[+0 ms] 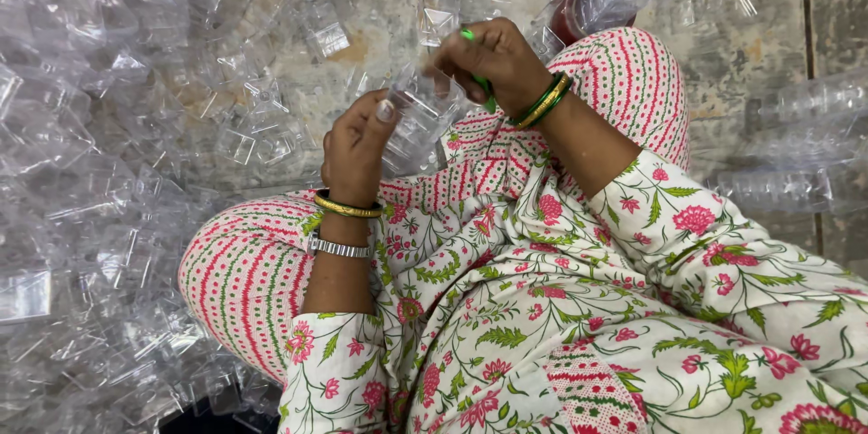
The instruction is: The person sits on the floor surrounded by piles of clear plastic boxes and marks each box with a green marker, handling the boxes one at a time and setting marked boxes aside.
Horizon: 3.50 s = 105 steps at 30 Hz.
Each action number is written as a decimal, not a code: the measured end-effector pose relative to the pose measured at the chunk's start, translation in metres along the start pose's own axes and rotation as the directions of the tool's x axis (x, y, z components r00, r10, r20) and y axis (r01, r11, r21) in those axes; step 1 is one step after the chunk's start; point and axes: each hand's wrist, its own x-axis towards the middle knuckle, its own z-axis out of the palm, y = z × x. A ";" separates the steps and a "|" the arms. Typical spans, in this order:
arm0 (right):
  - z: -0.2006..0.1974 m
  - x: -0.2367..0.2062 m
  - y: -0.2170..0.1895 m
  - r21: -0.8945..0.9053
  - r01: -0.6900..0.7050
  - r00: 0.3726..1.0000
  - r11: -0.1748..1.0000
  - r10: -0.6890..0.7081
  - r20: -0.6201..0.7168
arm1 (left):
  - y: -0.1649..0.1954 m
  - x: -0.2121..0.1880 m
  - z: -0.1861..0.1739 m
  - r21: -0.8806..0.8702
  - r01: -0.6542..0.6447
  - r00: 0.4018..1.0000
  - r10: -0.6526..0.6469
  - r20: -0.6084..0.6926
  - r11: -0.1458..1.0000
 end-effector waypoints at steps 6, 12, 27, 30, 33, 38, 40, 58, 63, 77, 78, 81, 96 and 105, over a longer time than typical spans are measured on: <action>-0.011 0.006 0.009 -0.322 0.212 0.977 0.923 -0.207 0.050 | 0.005 0.000 -0.001 0.040 0.167 0.984 -0.164 -0.071 0.985; -0.013 0.007 0.022 -0.356 0.207 0.978 0.911 -0.200 0.056 | -0.013 0.000 -0.005 0.154 0.168 0.982 -0.152 -0.110 0.974; -0.032 0.019 0.033 -0.636 0.025 0.979 0.771 -0.148 -0.140 | -0.016 0.015 -0.015 -0.249 -0.001 0.926 -0.093 -0.366 0.968; -0.027 0.027 0.046 -0.959 0.009 0.978 0.283 -0.203 -0.051 | -0.025 0.018 -0.013 -0.328 -0.041 0.955 -0.060 -0.291 0.944; -0.013 0.029 0.058 -0.976 -0.126 0.992 0.176 0.039 -0.120 | -0.030 0.020 -0.012 -0.276 -0.169 0.952 0.084 -0.293 0.946; -0.011 0.037 0.058 -0.920 -0.112 0.991 0.376 -0.024 -0.131 | -0.024 0.017 -0.010 -0.238 -0.119 0.958 0.049 -0.281 0.964; -0.022 0.041 0.048 -0.645 -0.113 0.967 0.756 -0.065 -0.245 | -0.018 0.016 -0.006 -0.163 -0.094 0.962 0.048 -0.268 0.982; -0.044 0.038 0.036 -0.395 -0.240 0.901 0.887 0.052 -0.431 | 0.019 0.001 0.017 0.536 -0.154 0.969 0.233 -0.083 0.830; -0.033 0.045 0.045 -0.917 -0.203 0.853 0.345 -0.398 -0.338 | 0.013 0.001 0.020 0.218 -0.159 0.978 0.184 -0.100 0.963; -0.012 0.037 0.037 -0.961 -0.227 0.945 0.161 -0.201 -0.257 | 0.011 -0.002 0.013 0.378 -0.130 0.967 0.202 -0.157 0.917; -0.011 0.037 0.038 -0.959 -0.239 0.949 0.151 -0.175 -0.264 | 0.011 -0.002 0.012 0.371 -0.094 0.970 0.169 -0.176 0.924; -0.011 0.039 0.041 -0.964 -0.222 0.955 0.147 -0.165 -0.245 | 0.011 0.000 0.012 0.501 -0.084 0.953 0.217 -0.213 0.861; -0.043 0.017 0.016 -0.265 0.082 0.926 0.961 -0.172 -0.335 | 0.023 -0.001 0.012 0.539 0.168 0.910 0.080 -0.406 0.825; -0.038 0.009 0.010 -0.345 0.301 0.941 0.889 -0.337 -0.046 | 0.017 0.001 0.010 0.432 0.076 0.926 0.097 -0.365 0.899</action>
